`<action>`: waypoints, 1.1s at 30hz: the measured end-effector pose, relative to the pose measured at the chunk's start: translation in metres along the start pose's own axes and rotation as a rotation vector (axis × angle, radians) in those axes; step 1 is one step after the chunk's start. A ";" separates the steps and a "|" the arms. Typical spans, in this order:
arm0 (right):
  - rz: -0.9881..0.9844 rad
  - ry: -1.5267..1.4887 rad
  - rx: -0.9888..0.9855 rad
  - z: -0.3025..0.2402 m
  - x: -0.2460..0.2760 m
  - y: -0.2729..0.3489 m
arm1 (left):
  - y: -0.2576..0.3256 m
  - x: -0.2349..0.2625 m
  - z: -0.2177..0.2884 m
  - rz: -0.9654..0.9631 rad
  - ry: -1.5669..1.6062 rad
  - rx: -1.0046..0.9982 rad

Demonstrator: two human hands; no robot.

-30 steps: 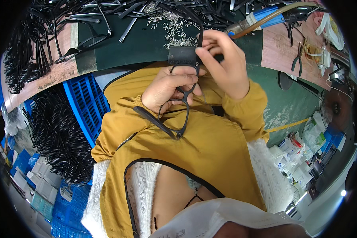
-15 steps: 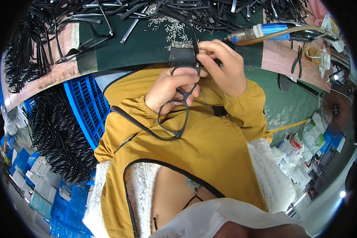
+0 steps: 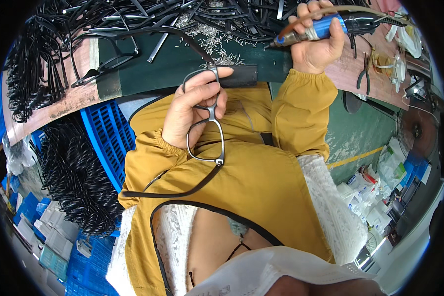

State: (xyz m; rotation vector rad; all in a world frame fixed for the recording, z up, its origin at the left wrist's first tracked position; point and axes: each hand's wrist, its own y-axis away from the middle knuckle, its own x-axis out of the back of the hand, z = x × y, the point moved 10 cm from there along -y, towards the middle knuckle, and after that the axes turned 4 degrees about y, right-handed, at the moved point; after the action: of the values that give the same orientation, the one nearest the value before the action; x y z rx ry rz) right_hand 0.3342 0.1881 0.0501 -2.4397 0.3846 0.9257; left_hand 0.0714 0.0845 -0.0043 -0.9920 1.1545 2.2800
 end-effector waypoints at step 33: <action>-0.003 -0.258 -0.126 -0.003 -0.067 0.027 | -0.025 -0.031 0.024 0.085 -0.202 -0.191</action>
State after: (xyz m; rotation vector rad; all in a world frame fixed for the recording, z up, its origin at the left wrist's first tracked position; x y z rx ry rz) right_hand 0.2754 0.1696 0.0884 -2.3886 0.2374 1.2793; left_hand 0.0973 0.1177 0.0151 -0.7675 0.9252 2.5289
